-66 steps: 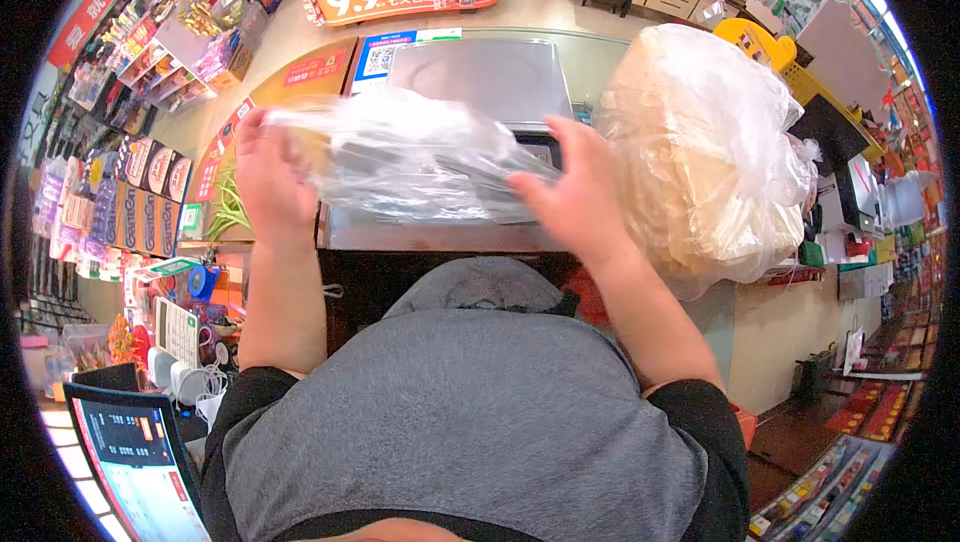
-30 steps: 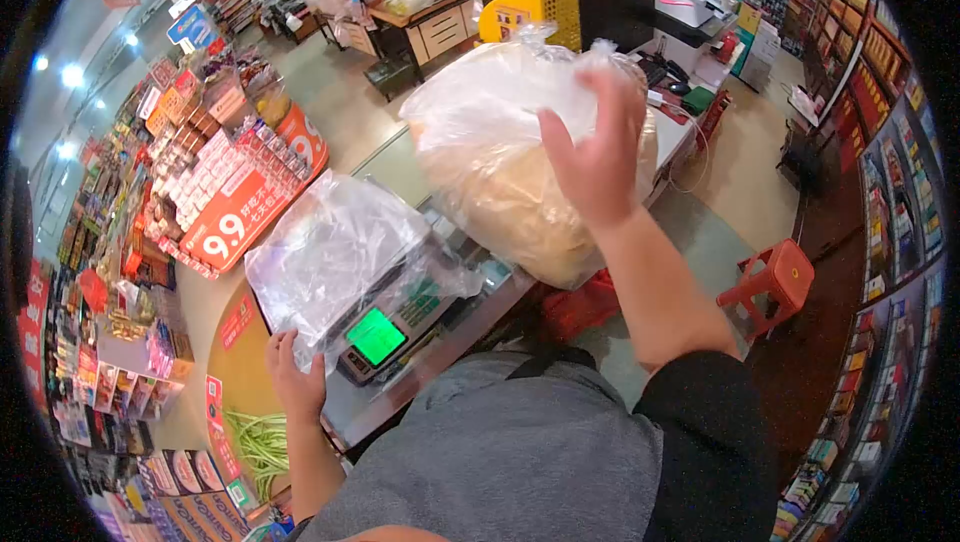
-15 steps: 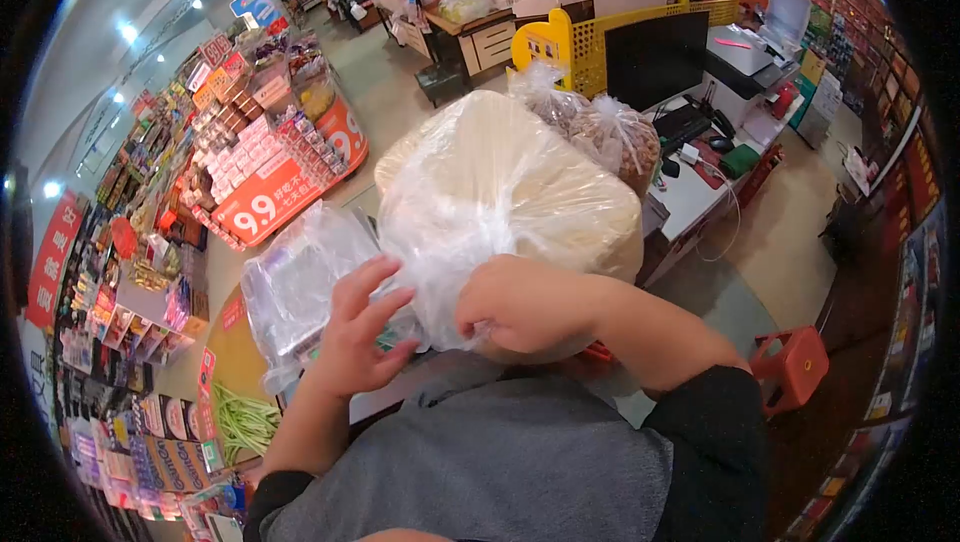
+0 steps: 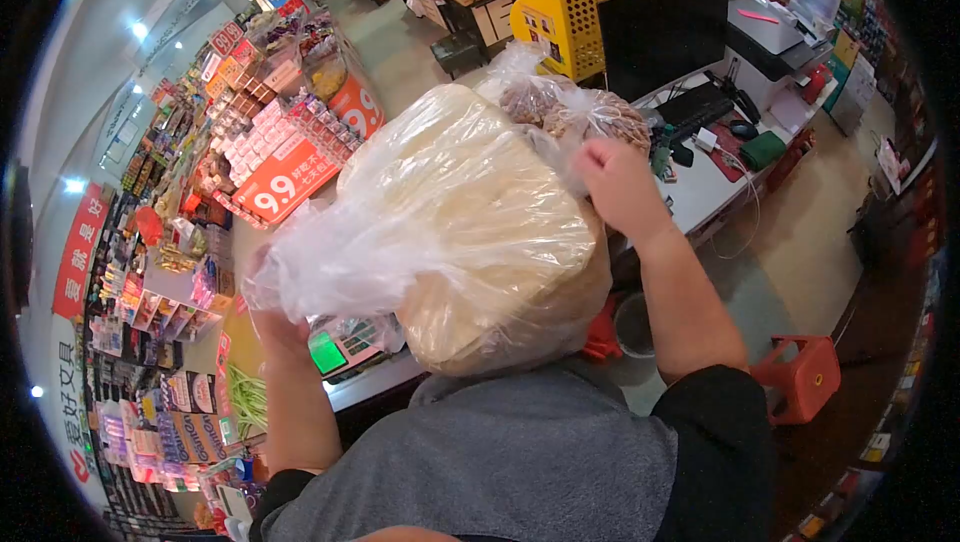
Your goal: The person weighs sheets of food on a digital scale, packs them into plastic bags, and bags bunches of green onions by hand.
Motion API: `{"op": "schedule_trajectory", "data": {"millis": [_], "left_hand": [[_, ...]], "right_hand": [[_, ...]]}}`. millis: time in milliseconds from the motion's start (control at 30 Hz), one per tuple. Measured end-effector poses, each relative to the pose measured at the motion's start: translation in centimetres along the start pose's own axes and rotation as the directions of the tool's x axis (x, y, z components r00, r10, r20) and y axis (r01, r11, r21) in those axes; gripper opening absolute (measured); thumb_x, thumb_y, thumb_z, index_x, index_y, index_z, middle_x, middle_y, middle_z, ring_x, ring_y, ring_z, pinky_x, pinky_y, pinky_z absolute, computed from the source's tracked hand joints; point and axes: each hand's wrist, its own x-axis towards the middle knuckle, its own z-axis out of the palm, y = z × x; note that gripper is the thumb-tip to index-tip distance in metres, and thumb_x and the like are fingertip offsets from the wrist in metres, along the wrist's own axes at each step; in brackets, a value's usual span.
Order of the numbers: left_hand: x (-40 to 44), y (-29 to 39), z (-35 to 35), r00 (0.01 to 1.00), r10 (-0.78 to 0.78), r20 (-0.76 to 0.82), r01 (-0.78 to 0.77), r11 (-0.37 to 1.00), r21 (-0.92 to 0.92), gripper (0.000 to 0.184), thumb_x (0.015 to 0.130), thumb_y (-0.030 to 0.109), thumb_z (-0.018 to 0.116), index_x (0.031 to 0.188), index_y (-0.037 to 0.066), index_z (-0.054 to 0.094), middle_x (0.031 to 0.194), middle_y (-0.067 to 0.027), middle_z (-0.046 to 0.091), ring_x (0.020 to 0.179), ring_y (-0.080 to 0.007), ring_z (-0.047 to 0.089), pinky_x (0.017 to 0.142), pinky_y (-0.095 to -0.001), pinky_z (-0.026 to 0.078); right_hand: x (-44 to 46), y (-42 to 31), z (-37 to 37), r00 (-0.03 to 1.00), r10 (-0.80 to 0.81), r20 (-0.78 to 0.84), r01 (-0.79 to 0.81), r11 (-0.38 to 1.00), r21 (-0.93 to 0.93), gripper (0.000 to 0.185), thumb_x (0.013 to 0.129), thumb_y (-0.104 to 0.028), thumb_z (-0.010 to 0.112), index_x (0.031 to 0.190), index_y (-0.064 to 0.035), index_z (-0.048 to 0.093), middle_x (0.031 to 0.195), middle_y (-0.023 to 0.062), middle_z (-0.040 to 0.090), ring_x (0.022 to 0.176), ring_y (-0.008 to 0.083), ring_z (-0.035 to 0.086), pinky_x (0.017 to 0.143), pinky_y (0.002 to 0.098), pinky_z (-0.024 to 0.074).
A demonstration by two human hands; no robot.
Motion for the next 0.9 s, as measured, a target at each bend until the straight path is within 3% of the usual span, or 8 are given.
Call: {"op": "schedule_trajectory", "data": {"millis": [100,167,267,433,533,667,800,900], "left_hand": [[-2.3,4.0,3.3,0.874,0.481,-0.067,-0.457,0.862,0.220,0.048,0.090,0.021,0.058,0.133,0.001,0.050,0.134,-0.0157,0.050,0.123,-0.0281,0.049,0.108,-0.0407,0.037],[-3.4,7.5,4.7,0.536,0.841,0.068,-0.798,0.479,0.364,0.050,0.089,0.022,0.058,0.134,0.003,0.048,0.131,-0.0157,0.050,0.120,-0.0294,0.051,0.104,-0.0419,0.040],[-5.7,12.4,4.7,0.216,0.744,0.633,-0.967,0.073,0.244,0.059,0.084,0.026,0.066,0.134,0.004,0.047,0.130,-0.0192,0.050,0.117,-0.0356,0.052,0.098,-0.0446,0.044],[-7.0,13.6,9.0,0.696,0.432,0.574,-0.665,0.689,0.289,0.058,0.069,0.008,0.083,0.121,0.003,0.057,0.125,-0.0191,0.055,0.113,-0.0385,0.054,0.099,-0.0457,0.044],[-6.2,11.4,5.2,0.836,0.105,0.539,-0.273,0.931,0.243,0.026,0.085,0.012,0.075,0.106,0.002,0.063,0.098,-0.0097,0.064,0.093,-0.0204,0.060,0.082,-0.0336,0.048],[-6.2,9.6,2.7,0.901,-0.046,0.432,0.082,0.995,-0.065,0.020,0.102,0.021,0.059,0.098,0.003,0.065,0.081,0.0023,0.063,0.073,-0.0073,0.055,0.066,-0.0237,0.044],[-7.0,8.0,1.9,0.894,-0.112,0.434,0.192,0.971,-0.145,0.026,0.104,0.026,0.056,0.100,0.002,0.065,0.082,0.0012,0.063,0.072,-0.0069,0.055,0.067,-0.0234,0.045],[-6.8,7.7,0.3,0.908,-0.071,0.413,0.217,0.923,-0.318,0.028,0.104,0.028,0.055,0.103,0.002,0.065,0.083,-0.0006,0.064,0.070,-0.0080,0.054,0.065,-0.0238,0.045]], "right_hand": [[0.5,-4.4,-1.5,0.996,-0.044,-0.078,0.078,0.849,0.522,0.022,0.101,-0.018,0.055,0.094,0.0009,0.064,0.088,0.0097,0.068,0.079,0.0186,0.063,0.079,0.0321,0.0504],[0.0,-7.7,-2.0,0.973,-0.229,0.035,0.082,0.485,0.870,0.024,0.104,-0.018,0.051,0.094,0.0000,0.063,0.097,0.0137,0.068,0.088,0.0238,0.066,0.086,0.0365,0.0517],[-0.7,-11.8,0.2,0.858,-0.502,0.108,-0.012,0.191,0.982,0.024,0.105,-0.019,0.048,0.095,-0.0009,0.061,0.107,0.0192,0.066,0.101,0.0322,0.067,0.095,0.0441,0.0516],[-4.0,-17.1,7.4,0.804,-0.563,0.189,-0.128,0.147,0.981,0.027,0.105,-0.024,0.047,0.096,-0.0021,0.060,0.104,0.0223,0.064,0.105,0.0400,0.064,0.092,0.0516,0.0522],[-5.4,-17.9,9.4,0.871,-0.458,0.179,-0.072,0.243,0.967,0.030,0.107,-0.027,0.042,0.104,-0.0035,0.060,0.108,0.0205,0.065,0.106,0.0337,0.064,0.092,0.0474,0.0518],[-7.3,-18.5,11.0,0.959,-0.259,0.113,-0.029,0.306,0.951,0.054,0.104,-0.052,0.039,0.124,-0.0037,0.052,0.122,0.0165,0.063,0.114,0.0277,0.061,0.096,0.0429,0.0498],[-11.4,-20.4,16.2,0.893,-0.308,0.328,-0.061,0.639,0.767,0.037,0.093,-0.013,0.069,0.126,-0.0048,0.055,0.116,0.0056,0.064,0.104,0.0166,0.060,0.091,0.0318,0.0471],[-11.4,-20.9,16.3,0.915,-0.119,0.387,-0.113,0.843,0.526,0.025,0.091,-0.011,0.070,0.113,-0.0028,0.062,0.098,0.0017,0.067,0.088,0.0115,0.061,0.080,0.0259,0.0493]]}}
